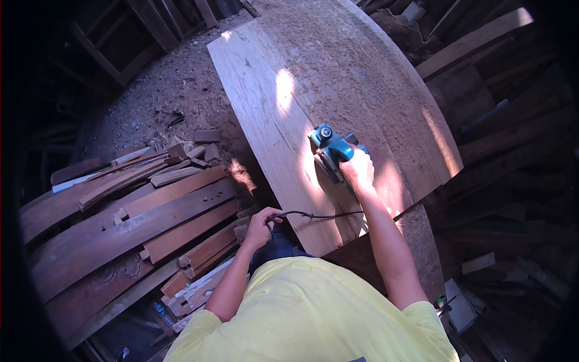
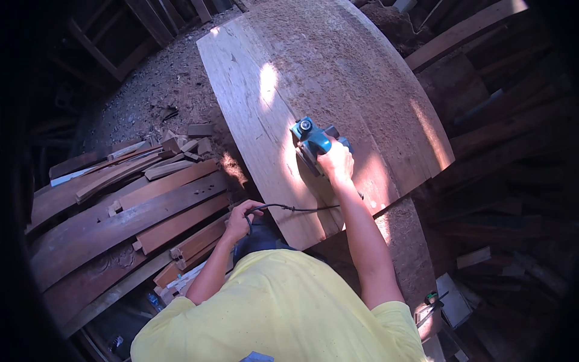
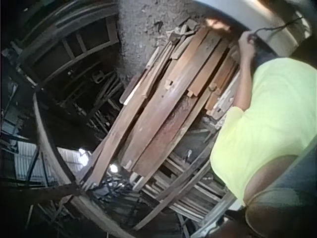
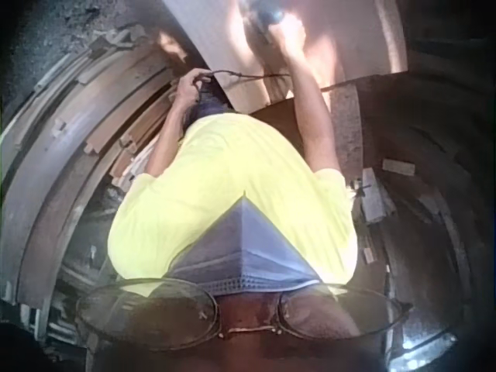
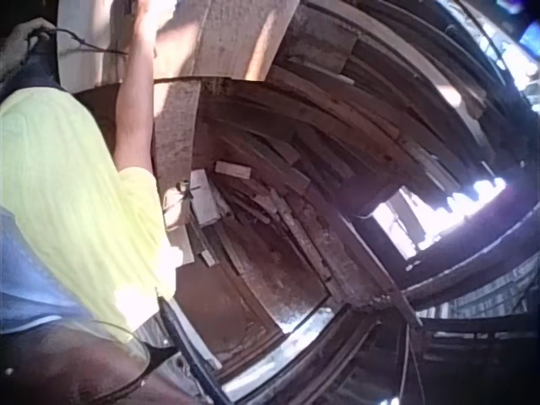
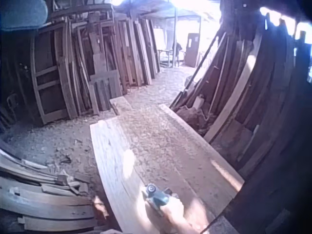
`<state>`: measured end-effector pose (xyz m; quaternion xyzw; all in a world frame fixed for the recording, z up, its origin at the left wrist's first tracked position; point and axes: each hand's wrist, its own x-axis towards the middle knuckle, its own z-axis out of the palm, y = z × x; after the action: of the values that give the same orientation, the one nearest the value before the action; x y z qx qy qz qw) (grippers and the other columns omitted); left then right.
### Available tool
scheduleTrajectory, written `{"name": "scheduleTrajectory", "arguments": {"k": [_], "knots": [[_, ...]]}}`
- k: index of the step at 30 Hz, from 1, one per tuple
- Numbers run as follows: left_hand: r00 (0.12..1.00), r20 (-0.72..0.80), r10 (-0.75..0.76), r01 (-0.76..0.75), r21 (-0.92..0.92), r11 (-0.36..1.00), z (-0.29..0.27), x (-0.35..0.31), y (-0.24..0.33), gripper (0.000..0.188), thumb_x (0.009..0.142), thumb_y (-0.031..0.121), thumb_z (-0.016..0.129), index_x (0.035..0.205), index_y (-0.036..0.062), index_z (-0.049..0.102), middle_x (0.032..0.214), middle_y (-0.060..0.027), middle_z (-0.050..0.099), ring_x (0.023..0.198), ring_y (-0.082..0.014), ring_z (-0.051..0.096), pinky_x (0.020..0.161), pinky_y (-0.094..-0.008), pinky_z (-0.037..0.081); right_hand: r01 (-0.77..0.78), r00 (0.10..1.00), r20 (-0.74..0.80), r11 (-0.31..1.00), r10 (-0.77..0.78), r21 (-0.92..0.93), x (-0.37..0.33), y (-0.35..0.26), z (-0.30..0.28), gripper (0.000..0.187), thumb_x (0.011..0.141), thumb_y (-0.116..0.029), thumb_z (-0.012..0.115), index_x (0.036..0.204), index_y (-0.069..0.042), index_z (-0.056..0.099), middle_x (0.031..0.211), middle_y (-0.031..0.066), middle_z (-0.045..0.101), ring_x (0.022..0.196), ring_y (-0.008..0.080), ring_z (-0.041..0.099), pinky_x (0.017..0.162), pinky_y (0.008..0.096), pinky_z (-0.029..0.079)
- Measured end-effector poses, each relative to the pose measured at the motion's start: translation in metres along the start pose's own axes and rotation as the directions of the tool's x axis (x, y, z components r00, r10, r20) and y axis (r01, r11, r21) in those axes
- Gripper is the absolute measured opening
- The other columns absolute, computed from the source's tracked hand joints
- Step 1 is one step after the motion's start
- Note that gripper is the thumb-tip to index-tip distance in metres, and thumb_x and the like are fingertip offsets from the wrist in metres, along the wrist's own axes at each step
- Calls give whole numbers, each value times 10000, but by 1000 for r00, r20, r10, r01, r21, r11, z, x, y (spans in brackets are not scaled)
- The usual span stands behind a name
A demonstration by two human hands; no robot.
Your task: The person hammers a nail into a wooden board, uses an electric planer to smooth the surface, and kemudian picks up the round wooden piece to check the edges.
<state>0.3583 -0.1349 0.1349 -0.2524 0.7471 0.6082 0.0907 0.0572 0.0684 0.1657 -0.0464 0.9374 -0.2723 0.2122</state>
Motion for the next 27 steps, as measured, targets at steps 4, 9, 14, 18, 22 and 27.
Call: {"name": "scheduleTrajectory", "arguments": {"k": [4,9,14,18,22,27], "knots": [[997,69,-20,20,3,1000,-18,34,-12,564,804,-207,446,1249,-6,729,1189,-93,751,1092,-187,740,995,-318,574,54,998,-34,999,-54,-10,43,-22,25,590,877,-282,778,1461,-302,700,1261,210,770,1184,434,731,1030,529,592],[995,21,93,-92,-61,994,-42,68,-14,563,791,-255,449,1207,-20,749,1221,-125,761,1084,-219,760,1003,-327,594,143,989,-46,990,-143,-18,103,-47,46,575,866,-249,782,1436,-278,710,1239,209,781,1178,431,736,1024,538,597],[996,-33,78,-82,-135,987,-76,90,-16,611,759,-278,420,1198,-30,765,1255,-136,747,1129,-230,750,1030,-336,591,349,933,-108,937,-345,22,148,-80,56,444,854,-245,729,1290,-166,763,1193,231,770,1133,461,722,959,547,586],[997,-58,58,-68,-197,978,-100,112,-21,623,748,-275,409,1198,-34,765,1260,-137,740,1142,-235,746,1034,-335,586,401,915,-80,912,-395,84,182,-105,64,365,857,-195,721,1205,-94,765,1022,237,775,931,401,773,847,447,597],[998,-36,58,-64,-213,975,-121,136,-18,638,710,-259,407,1189,-40,765,1265,-141,739,1135,-235,744,1039,-337,572,407,913,-66,910,-403,81,219,-122,75,355,820,-197,748,1158,-91,755,1051,233,782,1011,448,756,877,504,611],[999,-10,38,-39,-253,967,-152,153,-12,561,732,-186,427,1155,-40,764,1293,-147,738,1159,-233,730,1074,-358,560,436,898,-85,899,-433,32,242,-147,84,335,879,-216,786,1177,-64,773,1061,239,794,1010,430,778,899,487,623]]}}
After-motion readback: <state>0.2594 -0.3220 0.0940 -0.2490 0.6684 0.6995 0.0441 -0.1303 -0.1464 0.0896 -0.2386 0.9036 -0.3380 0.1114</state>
